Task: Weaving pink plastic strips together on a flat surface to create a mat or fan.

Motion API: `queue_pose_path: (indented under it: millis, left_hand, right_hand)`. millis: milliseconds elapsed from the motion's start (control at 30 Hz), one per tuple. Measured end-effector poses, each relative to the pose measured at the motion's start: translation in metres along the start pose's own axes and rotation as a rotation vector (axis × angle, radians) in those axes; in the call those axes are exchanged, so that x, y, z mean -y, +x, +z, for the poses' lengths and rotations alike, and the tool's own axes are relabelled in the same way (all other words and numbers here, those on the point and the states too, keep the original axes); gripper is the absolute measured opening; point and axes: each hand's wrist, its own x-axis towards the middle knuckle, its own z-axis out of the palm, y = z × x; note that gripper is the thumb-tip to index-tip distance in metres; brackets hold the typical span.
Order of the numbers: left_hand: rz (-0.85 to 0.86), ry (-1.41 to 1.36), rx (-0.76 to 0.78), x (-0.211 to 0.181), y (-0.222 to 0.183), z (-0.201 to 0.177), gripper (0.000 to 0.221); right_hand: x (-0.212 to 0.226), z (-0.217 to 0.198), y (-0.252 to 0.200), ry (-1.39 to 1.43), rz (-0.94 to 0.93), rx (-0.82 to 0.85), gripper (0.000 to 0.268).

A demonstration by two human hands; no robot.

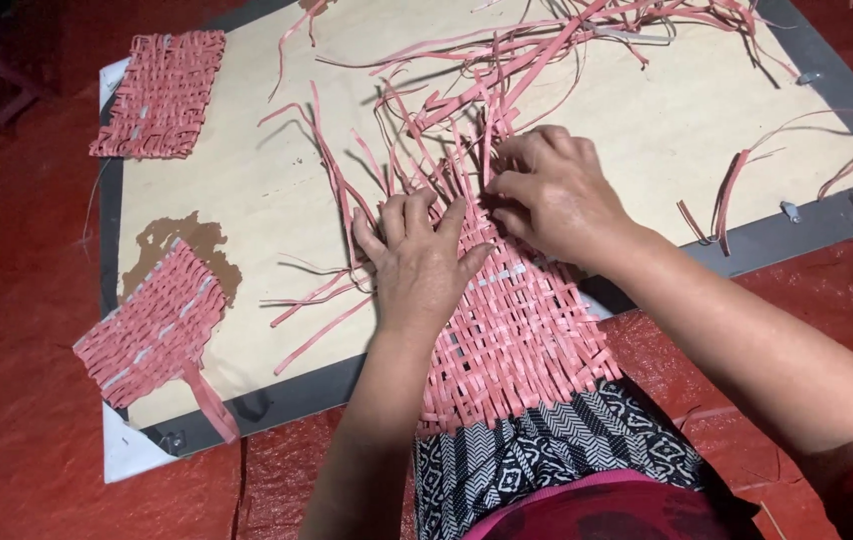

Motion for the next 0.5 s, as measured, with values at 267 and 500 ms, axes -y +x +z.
queue_pose_path:
  millis: [267, 500]
  left_hand:
    - [-0.018, -0.009, 0.103, 0.003, 0.004, 0.004, 0.046]
    - [-0.047, -0.044, 0.132, 0.003, 0.004, -0.004, 0.044]
  right_hand:
    - [-0.004, 0.011, 0.002, 0.157, 0.137, 0.246, 0.021]
    - [-0.015, 0.017, 0.011, 0.157, 0.16, 0.34, 0.017]
